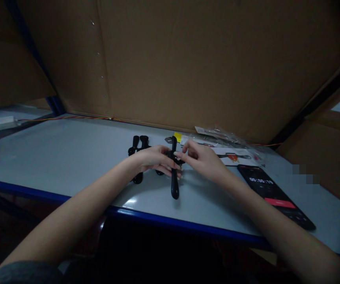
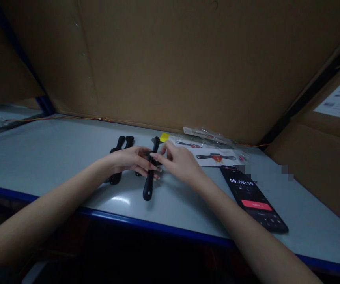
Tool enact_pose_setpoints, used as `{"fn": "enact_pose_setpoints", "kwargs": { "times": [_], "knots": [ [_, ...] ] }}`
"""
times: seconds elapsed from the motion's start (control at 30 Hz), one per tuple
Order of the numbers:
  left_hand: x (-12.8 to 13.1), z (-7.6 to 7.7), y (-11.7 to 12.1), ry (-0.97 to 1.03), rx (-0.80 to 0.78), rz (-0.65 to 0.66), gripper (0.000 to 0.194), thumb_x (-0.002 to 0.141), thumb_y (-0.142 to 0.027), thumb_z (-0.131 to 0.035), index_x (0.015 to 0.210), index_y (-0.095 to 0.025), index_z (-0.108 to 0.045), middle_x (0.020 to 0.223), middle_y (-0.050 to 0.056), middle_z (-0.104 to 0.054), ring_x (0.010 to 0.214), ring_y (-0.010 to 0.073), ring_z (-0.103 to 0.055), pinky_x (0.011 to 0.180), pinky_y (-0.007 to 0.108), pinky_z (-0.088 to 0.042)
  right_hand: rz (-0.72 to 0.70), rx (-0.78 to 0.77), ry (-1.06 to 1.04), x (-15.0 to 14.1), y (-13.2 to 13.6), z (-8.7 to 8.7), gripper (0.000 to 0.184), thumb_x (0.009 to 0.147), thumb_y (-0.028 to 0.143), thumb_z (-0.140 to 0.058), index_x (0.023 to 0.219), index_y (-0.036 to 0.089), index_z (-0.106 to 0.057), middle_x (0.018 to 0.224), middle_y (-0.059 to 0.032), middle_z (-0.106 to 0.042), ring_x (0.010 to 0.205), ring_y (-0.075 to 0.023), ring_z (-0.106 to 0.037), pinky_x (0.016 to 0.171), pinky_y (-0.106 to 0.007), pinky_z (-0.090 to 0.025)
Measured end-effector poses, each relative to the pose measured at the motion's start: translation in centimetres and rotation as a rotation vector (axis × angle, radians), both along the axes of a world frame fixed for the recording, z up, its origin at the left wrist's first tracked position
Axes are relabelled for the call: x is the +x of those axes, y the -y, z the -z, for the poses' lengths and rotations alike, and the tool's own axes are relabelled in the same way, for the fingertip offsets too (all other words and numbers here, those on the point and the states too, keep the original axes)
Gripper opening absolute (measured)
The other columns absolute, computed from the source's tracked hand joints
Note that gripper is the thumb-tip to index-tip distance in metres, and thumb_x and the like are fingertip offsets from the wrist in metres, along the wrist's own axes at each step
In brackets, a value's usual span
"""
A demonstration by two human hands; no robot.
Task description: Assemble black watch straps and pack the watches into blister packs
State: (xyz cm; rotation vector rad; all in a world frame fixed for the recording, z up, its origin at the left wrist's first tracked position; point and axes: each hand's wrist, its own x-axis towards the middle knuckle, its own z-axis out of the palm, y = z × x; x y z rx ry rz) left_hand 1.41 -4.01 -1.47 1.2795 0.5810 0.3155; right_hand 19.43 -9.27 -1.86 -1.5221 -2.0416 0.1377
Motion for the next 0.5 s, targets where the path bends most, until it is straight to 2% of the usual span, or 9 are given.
{"fn": "enact_pose_setpoints", "kwargs": {
  "times": [0.1,0.17,0.23,0.33,0.4,0.5],
  "knots": [
    [0.3,-0.3,0.0,0.072,-0.011,-0.188,0.048,0.072,-0.005,-0.062,0.114,-0.008,-0.04,0.083,0.014,-0.067,0.069,0.0224,-0.069,0.065,0.033,-0.055,0.015,-0.294,-0.346,0.8,-0.5,-0.1,0.038,0.078,0.056,-0.051,0.088,0.02,-0.047,0.061,0.0018,-0.055,0.048,-0.0115,-0.051,0.048,-0.025,-0.036],
    [0.6,-0.3,-0.2,0.129,0.013,-0.333,0.043,0.076,-0.003,-0.057,0.114,-0.009,-0.037,0.082,0.013,-0.066,0.069,0.0215,-0.069,0.067,0.033,-0.055,-0.059,-0.563,-0.448,0.8,-0.6,-0.3,0.04,0.077,0.054,-0.053,0.093,0.018,-0.048,0.067,-0.0013,-0.06,0.05,-0.0123,-0.056,0.05,-0.025,-0.041],
    [0.8,-0.3,-0.4,0.186,0.047,-0.45,0.038,0.077,0.0,-0.053,0.11,-0.01,-0.037,0.082,0.012,-0.066,0.07,0.0206,-0.069,0.071,0.035,-0.054,-0.174,-0.735,-0.484,0.4,-0.3,-0.4,0.04,0.077,0.052,-0.055,0.097,0.017,-0.051,0.069,-0.003,-0.062,0.053,-0.0123,-0.058,0.051,-0.025,-0.042],
    [0.9,-0.2,-0.5,0.259,0.101,-0.548,0.033,0.077,0.003,-0.052,0.102,-0.013,-0.038,0.082,0.011,-0.066,0.075,0.0207,-0.068,0.076,0.04,-0.053,-0.293,-0.768,-0.55,-0.5,0.3,-0.5,0.04,0.078,0.049,-0.055,0.1,0.016,-0.056,0.065,-0.0018,-0.061,0.05,-0.0101,-0.055,0.048,-0.023,-0.042],
    [0.9,-0.2,-0.5,0.288,0.125,-0.55,0.029,0.076,0.002,-0.054,0.097,-0.014,-0.039,0.082,0.012,-0.066,0.076,0.0211,-0.068,0.078,0.042,-0.052,-0.303,-0.73,-0.581,-1.0,0.5,-0.5,0.04,0.079,0.049,-0.053,0.099,0.014,-0.058,0.063,-0.0016,-0.06,0.049,-0.0093,-0.053,0.047,-0.022,-0.042],
    [0.8,-0.4,-0.4,0.284,0.136,-0.529,0.025,0.077,-0.005,-0.059,0.092,-0.015,-0.042,0.081,0.011,-0.067,0.074,0.0208,-0.068,0.076,0.041,-0.053,-0.301,-0.625,-0.517,-1.2,0.8,-0.4,0.04,0.08,0.051,-0.051,0.094,0.015,-0.061,0.064,-0.0018,-0.06,0.053,-0.0098,-0.054,0.049,-0.023,-0.043]
  ]
}}
